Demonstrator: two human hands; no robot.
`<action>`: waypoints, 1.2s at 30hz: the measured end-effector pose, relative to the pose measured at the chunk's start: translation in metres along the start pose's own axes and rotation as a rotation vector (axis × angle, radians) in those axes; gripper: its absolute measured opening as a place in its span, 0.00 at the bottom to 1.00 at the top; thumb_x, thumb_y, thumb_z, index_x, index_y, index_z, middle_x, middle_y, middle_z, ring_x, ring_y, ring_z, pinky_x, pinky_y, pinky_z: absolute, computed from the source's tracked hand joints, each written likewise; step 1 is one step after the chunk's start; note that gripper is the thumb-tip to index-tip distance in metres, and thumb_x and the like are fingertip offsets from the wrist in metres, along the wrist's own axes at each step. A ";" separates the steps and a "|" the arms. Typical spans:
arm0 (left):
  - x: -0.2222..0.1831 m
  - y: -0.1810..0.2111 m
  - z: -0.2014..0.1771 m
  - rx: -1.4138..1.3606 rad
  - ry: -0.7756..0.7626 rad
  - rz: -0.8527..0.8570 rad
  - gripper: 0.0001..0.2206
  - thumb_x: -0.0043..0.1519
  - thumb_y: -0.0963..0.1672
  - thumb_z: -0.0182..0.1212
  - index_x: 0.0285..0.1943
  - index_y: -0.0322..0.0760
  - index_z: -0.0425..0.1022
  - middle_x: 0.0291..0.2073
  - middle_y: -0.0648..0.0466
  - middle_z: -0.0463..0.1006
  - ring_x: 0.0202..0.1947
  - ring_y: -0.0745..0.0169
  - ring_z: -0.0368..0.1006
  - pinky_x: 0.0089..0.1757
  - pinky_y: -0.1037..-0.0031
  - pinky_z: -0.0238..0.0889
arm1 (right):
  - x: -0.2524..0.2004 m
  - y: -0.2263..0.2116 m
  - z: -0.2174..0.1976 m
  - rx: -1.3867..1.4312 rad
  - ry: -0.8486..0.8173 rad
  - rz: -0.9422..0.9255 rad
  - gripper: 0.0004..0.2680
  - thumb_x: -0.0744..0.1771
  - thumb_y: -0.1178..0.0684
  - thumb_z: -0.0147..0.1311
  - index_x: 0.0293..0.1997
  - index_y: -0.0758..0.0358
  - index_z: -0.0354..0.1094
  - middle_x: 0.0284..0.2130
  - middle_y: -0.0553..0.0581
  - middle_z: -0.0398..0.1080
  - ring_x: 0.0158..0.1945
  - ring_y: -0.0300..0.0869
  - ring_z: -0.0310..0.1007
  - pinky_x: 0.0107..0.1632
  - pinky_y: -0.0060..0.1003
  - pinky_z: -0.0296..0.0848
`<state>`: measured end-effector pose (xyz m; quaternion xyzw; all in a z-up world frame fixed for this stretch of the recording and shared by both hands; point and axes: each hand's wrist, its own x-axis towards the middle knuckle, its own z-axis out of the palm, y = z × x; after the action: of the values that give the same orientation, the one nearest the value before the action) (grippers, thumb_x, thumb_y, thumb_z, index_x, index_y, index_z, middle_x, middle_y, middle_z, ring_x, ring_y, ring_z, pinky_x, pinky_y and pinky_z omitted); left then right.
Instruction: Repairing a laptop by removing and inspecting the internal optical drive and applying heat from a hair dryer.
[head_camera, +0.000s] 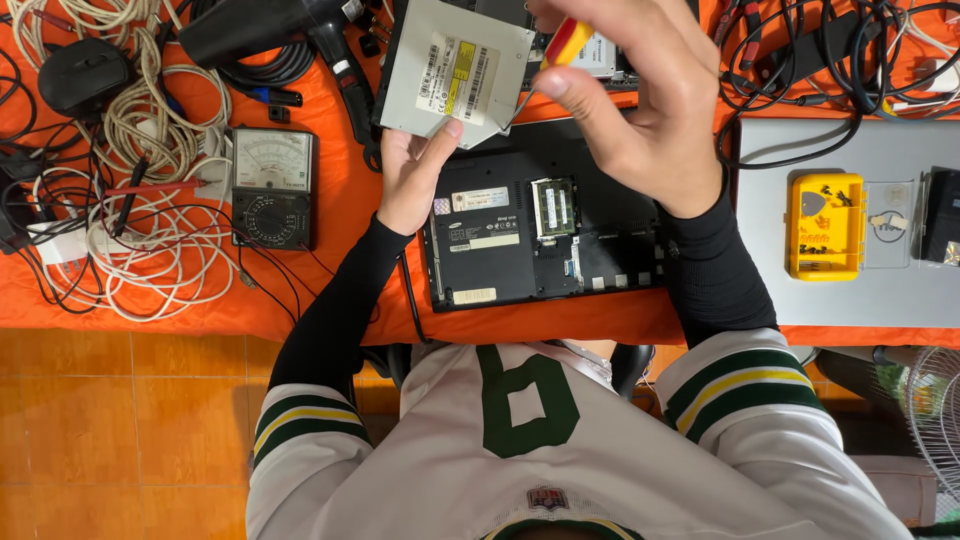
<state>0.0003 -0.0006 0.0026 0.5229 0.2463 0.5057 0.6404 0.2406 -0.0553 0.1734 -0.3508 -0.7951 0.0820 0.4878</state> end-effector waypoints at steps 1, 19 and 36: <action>0.000 0.000 0.000 0.005 -0.003 0.003 0.14 0.71 0.42 0.61 0.62 0.28 0.70 0.53 0.51 0.78 0.53 0.68 0.74 0.56 0.73 0.67 | 0.003 -0.001 -0.001 -0.020 -0.003 -0.033 0.11 0.74 0.60 0.61 0.64 0.69 0.66 0.52 0.61 0.74 0.54 0.46 0.75 0.57 0.35 0.70; 0.000 -0.001 -0.002 0.002 0.005 -0.004 0.15 0.70 0.42 0.62 0.63 0.29 0.69 0.54 0.50 0.78 0.54 0.68 0.74 0.57 0.72 0.67 | -0.006 0.002 0.004 0.066 0.026 0.035 0.06 0.77 0.66 0.53 0.62 0.71 0.64 0.51 0.61 0.74 0.54 0.43 0.77 0.59 0.31 0.75; 0.000 -0.008 -0.005 0.006 0.004 -0.005 0.15 0.70 0.43 0.62 0.63 0.29 0.69 0.53 0.50 0.77 0.54 0.68 0.74 0.57 0.72 0.67 | -0.013 0.010 0.002 0.098 0.079 0.041 0.06 0.77 0.63 0.55 0.61 0.72 0.65 0.49 0.61 0.73 0.51 0.43 0.75 0.56 0.31 0.73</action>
<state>-0.0009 0.0021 -0.0069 0.5234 0.2504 0.5044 0.6395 0.2474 -0.0562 0.1585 -0.3457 -0.7629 0.1167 0.5337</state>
